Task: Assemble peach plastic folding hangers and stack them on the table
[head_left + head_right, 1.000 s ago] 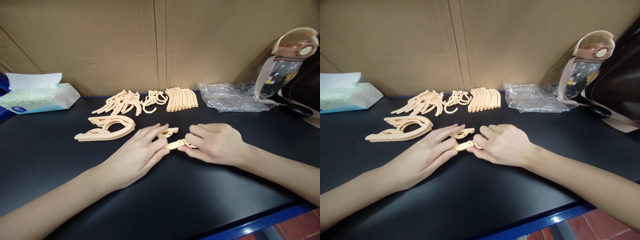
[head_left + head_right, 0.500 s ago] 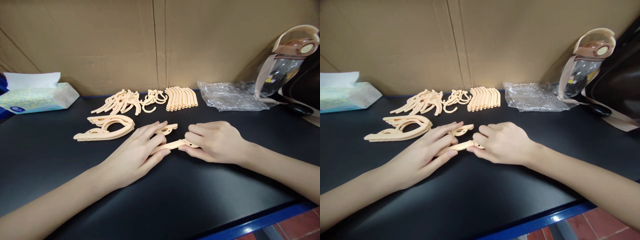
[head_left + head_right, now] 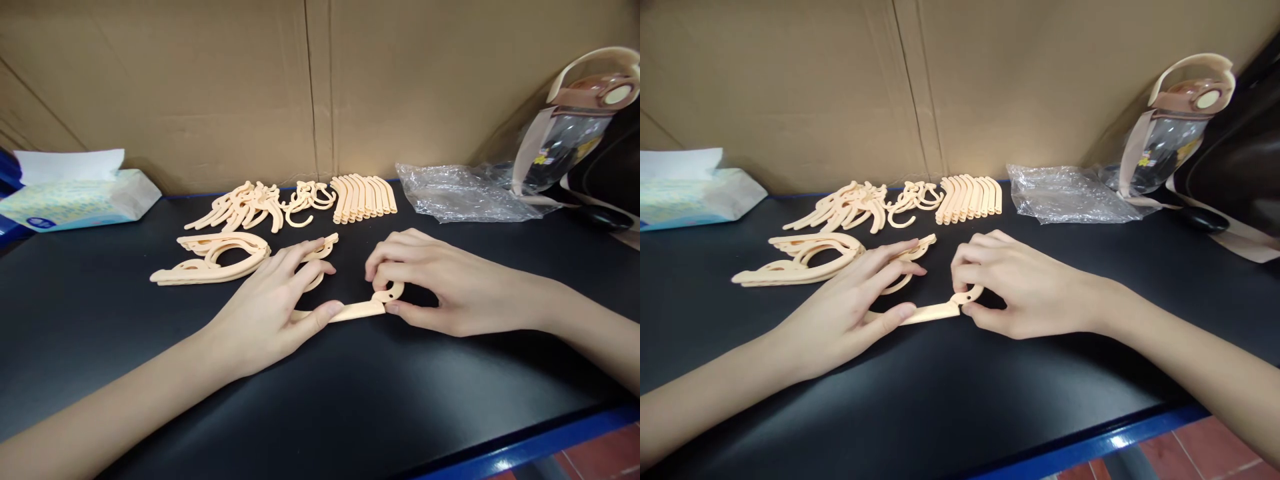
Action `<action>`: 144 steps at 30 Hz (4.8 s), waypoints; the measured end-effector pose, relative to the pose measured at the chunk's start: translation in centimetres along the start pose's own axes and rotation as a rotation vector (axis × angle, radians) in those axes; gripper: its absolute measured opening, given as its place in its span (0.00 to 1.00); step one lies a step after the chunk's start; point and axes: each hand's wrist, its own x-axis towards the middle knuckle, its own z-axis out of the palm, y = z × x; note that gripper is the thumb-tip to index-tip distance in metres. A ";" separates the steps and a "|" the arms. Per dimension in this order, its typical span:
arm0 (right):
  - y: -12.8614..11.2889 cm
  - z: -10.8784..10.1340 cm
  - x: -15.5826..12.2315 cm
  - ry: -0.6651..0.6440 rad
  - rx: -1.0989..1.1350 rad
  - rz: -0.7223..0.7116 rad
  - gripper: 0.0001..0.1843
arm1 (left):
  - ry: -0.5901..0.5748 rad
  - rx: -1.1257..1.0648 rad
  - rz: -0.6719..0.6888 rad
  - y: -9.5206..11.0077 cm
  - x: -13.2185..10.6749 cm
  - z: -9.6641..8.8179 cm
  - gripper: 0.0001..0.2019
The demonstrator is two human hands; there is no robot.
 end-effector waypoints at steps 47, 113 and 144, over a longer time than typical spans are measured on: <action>-0.2 0.0 -0.2 -0.123 0.170 0.038 0.10 | -0.017 -0.026 -0.120 0.1 0.3 0.0 0.57; 0.9 0.4 -0.1 -0.038 0.188 0.099 0.05 | -0.006 -0.032 -0.023 -0.4 0.0 0.5 0.49; 1.3 0.7 -0.3 0.049 -0.049 0.043 0.04 | -0.039 -0.053 -0.008 0.0 0.1 -0.1 0.38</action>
